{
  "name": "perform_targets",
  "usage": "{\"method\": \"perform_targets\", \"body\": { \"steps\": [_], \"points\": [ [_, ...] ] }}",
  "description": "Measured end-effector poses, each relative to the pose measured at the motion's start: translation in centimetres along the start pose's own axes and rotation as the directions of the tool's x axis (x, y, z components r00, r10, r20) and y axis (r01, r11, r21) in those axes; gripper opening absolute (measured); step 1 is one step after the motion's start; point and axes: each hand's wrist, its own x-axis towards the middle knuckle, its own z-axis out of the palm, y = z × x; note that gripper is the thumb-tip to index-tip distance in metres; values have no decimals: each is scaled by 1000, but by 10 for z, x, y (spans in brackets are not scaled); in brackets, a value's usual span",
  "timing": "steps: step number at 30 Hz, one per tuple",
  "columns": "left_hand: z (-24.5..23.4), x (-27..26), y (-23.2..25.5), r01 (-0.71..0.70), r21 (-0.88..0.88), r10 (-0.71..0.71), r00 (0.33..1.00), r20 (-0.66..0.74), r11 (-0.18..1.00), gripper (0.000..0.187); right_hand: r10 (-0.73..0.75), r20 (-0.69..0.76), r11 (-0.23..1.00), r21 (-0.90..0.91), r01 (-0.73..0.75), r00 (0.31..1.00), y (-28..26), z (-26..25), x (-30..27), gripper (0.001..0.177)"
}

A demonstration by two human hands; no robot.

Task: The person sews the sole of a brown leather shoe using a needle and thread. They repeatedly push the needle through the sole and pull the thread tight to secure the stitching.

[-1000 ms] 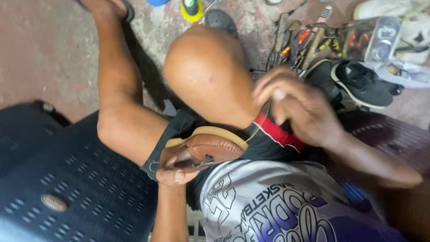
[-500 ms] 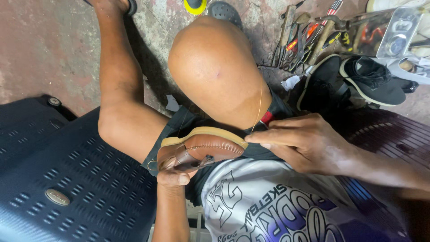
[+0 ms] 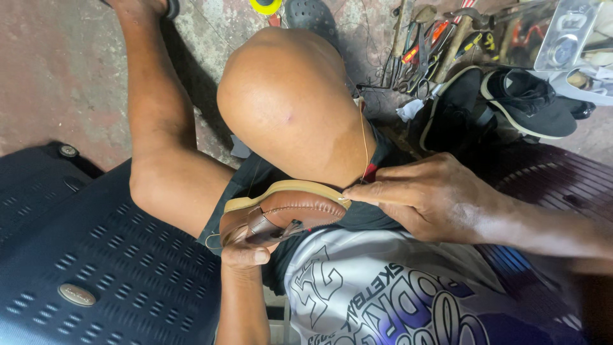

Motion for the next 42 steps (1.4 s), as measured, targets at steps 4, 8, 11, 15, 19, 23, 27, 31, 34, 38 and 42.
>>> {"method": "perform_targets", "body": {
  "steps": [4, 8, 11, 15, 19, 23, 27, 31, 34, 38, 42],
  "points": [
    [0, 1, 3, 12, 5, -12, 1000, 2, 1000, 89, 34, 42, 996, -79, -30, 999, -8, -4, 4, 38],
    [1, 1, 2, 20, 2, -20, 1000, 5, 1000, 90, 33, 134, 979, -204, -5, 991, -18, -11, 4, 48],
    [-1, 3, 1, 30, -1, -30, 1000, 7, 1000, 90, -8, 174, 959, -279, 57, 985, -22, -16, 4, 52],
    [-2, 3, 0, 47, -2, -47, 999, 13, 999, 91, -71, 189, 921, -364, 137, 979, -23, -19, 6, 50],
    [-1, 6, 0, 64, -3, -64, 998, 8, 998, 91, -106, 214, 871, -451, 194, 971, -29, -16, 14, 36],
    [5, 9, 5, 93, -2, -93, 995, 29, 996, 92, -32, 321, 803, -556, 216, 946, -38, -17, 21, 33],
    [8, 15, 10, 88, 9, -88, 987, 138, 996, 92, -31, 370, 799, -550, 245, 929, -41, -25, 30, 36],
    [12, 19, 7, 77, -31, -74, 993, 90, 997, 90, -44, 334, 816, -532, 227, 942, -47, -27, 33, 34],
    [13, 21, 8, 106, -48, -99, 987, 130, 993, 89, 9, 358, 801, -561, 208, 934, -51, -26, 32, 37],
    [13, 22, 11, 93, -39, -86, 985, 147, 995, 87, 66, 428, 776, -590, 223, 901, -55, -25, 33, 33],
    [9, 23, 9, 129, -96, -107, 973, 206, 987, 85, -82, 329, 755, -596, 274, 941, -58, -24, 40, 33]
  ]
}}
